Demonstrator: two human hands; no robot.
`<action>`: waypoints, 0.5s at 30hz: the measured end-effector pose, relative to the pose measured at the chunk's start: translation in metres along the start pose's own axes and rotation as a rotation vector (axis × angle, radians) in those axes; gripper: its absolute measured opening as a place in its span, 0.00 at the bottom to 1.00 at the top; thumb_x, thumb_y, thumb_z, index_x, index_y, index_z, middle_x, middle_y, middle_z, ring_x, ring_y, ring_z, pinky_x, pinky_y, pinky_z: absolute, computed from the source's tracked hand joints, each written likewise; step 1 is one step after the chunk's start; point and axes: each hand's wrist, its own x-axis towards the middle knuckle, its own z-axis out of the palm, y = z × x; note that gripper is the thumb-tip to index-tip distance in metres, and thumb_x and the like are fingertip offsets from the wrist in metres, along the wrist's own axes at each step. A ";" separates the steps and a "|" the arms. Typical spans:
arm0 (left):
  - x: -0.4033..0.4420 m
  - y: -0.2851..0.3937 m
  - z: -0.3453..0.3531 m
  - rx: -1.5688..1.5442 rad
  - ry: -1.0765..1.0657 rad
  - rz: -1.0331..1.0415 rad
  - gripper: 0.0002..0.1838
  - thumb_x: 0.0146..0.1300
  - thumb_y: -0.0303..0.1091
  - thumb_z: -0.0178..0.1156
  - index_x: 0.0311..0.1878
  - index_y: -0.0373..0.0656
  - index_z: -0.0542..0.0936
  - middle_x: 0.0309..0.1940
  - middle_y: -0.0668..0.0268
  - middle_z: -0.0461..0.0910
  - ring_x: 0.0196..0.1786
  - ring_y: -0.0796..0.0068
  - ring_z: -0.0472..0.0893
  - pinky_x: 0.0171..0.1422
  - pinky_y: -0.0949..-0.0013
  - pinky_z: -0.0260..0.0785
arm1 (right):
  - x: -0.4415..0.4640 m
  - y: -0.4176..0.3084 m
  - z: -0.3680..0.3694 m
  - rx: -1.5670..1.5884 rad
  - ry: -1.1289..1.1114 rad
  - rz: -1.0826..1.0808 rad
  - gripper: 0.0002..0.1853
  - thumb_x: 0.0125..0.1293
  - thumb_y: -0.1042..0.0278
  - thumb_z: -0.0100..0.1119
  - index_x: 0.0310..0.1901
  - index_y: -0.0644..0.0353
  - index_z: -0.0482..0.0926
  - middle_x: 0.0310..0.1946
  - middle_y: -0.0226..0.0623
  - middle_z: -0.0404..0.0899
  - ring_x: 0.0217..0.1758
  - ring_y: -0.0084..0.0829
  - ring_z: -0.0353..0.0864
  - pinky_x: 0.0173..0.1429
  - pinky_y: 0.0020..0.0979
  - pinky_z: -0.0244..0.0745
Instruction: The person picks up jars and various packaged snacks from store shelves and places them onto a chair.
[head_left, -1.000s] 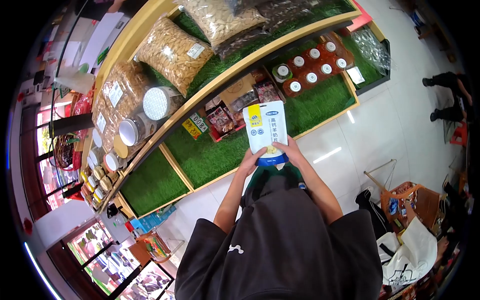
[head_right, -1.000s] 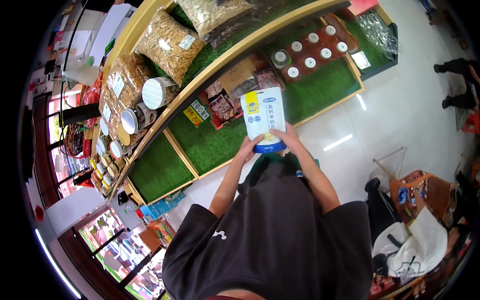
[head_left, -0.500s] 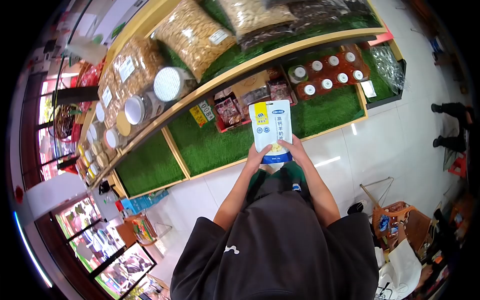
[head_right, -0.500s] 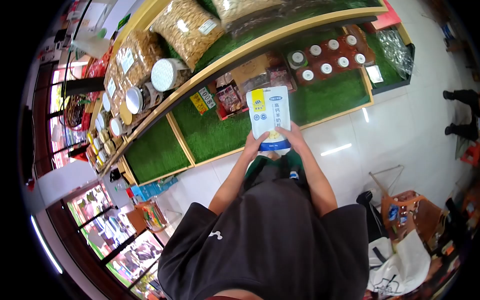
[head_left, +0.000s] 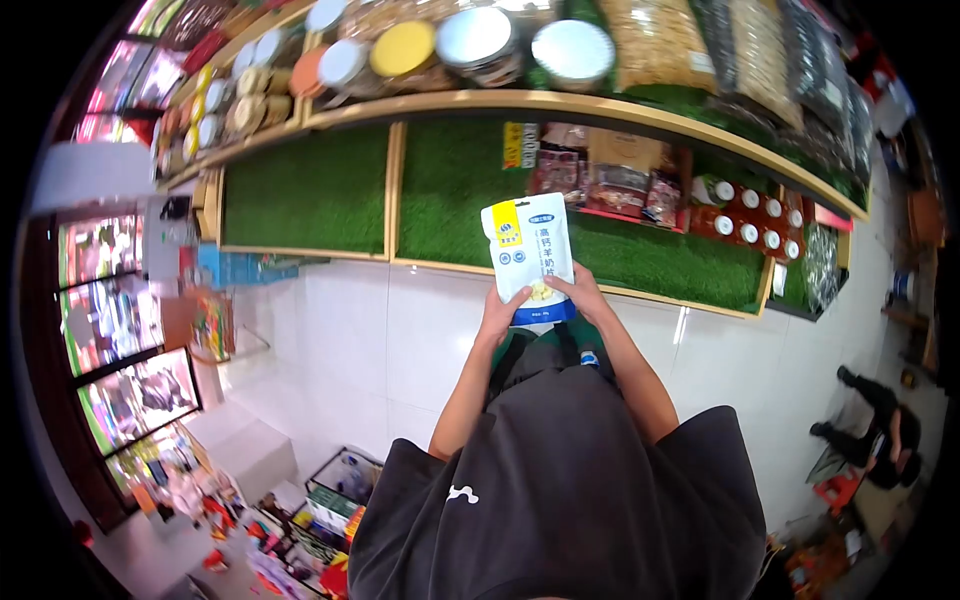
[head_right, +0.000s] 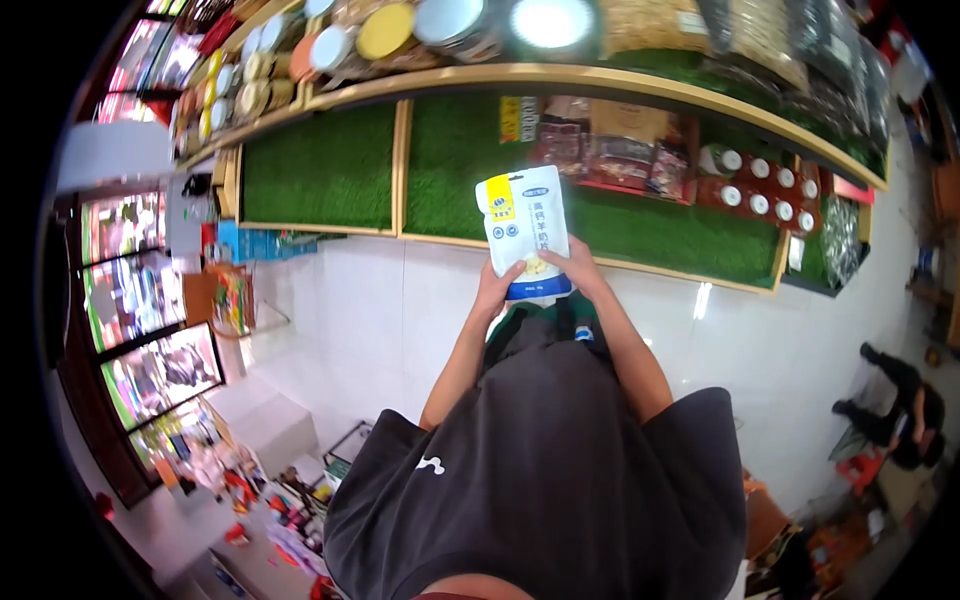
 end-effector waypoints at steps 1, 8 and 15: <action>-0.009 0.000 -0.015 -0.024 0.033 0.016 0.26 0.56 0.31 0.64 0.56 0.32 0.67 0.49 0.57 0.75 0.51 0.70 0.75 0.55 0.68 0.68 | 0.001 0.002 0.017 -0.013 -0.040 -0.001 0.23 0.56 0.70 0.64 0.52 0.68 0.71 0.46 0.40 0.78 0.47 0.26 0.77 0.51 0.28 0.72; -0.065 0.000 -0.117 -0.155 0.223 0.075 0.25 0.57 0.28 0.62 0.56 0.32 0.67 0.49 0.56 0.75 0.50 0.68 0.76 0.53 0.67 0.71 | 0.014 0.033 0.127 -0.092 -0.230 0.062 0.23 0.57 0.70 0.63 0.53 0.68 0.71 0.46 0.41 0.78 0.46 0.27 0.77 0.51 0.28 0.72; -0.128 0.027 -0.202 -0.243 0.492 0.177 0.25 0.56 0.31 0.64 0.55 0.34 0.68 0.47 0.58 0.76 0.47 0.73 0.77 0.50 0.70 0.71 | 0.036 0.057 0.247 -0.240 -0.467 0.144 0.22 0.57 0.71 0.62 0.53 0.67 0.71 0.46 0.40 0.78 0.45 0.26 0.78 0.50 0.28 0.73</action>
